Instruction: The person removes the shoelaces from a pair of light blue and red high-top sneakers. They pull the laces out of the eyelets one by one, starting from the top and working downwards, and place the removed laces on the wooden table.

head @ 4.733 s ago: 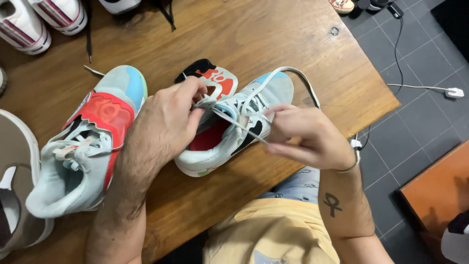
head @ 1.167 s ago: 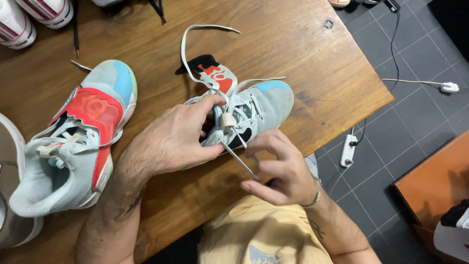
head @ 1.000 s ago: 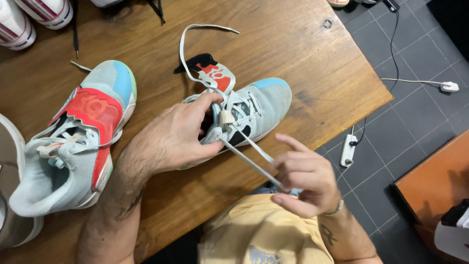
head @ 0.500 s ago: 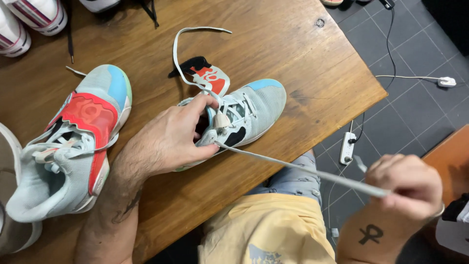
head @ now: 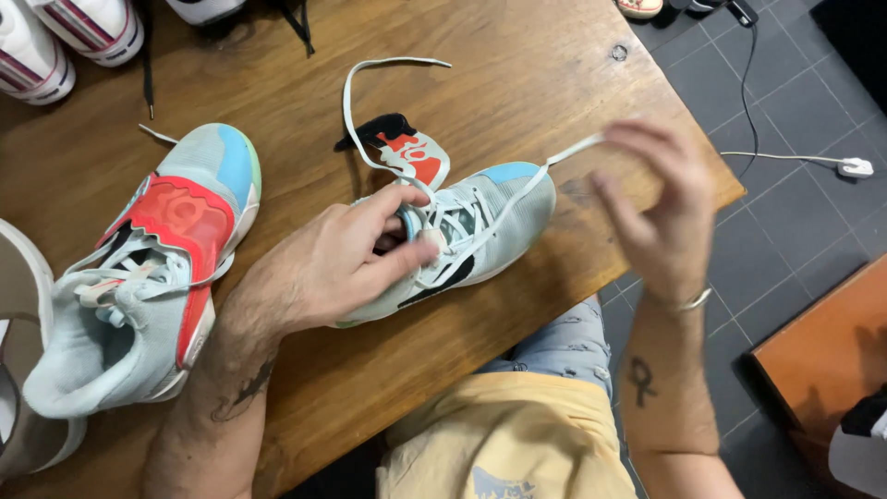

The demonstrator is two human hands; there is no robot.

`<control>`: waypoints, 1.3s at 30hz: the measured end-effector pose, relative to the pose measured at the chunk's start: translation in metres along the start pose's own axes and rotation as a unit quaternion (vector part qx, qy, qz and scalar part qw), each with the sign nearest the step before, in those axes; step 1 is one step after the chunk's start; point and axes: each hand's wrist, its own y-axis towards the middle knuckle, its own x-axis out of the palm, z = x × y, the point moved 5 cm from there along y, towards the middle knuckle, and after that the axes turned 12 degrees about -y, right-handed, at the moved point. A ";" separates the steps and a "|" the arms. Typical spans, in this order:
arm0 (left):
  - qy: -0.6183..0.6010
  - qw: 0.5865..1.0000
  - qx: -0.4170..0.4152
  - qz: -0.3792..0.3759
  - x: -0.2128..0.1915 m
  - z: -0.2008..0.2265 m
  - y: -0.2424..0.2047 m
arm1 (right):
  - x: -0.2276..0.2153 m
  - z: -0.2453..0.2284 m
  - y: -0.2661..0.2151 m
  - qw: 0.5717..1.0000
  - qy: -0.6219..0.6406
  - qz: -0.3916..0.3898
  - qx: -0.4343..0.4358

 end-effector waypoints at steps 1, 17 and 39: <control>-0.001 1.000 -0.001 0.002 0.000 -0.003 0.002 | 0.007 -0.013 0.002 1.000 0.002 -0.001 -0.002; -0.017 0.998 0.049 0.020 0.003 0.001 -0.003 | 0.068 -0.108 -0.025 0.986 0.140 -0.086 0.002; 0.162 0.982 0.093 0.017 0.002 0.000 -0.027 | 0.063 -0.121 -0.036 0.989 0.098 -0.085 -0.071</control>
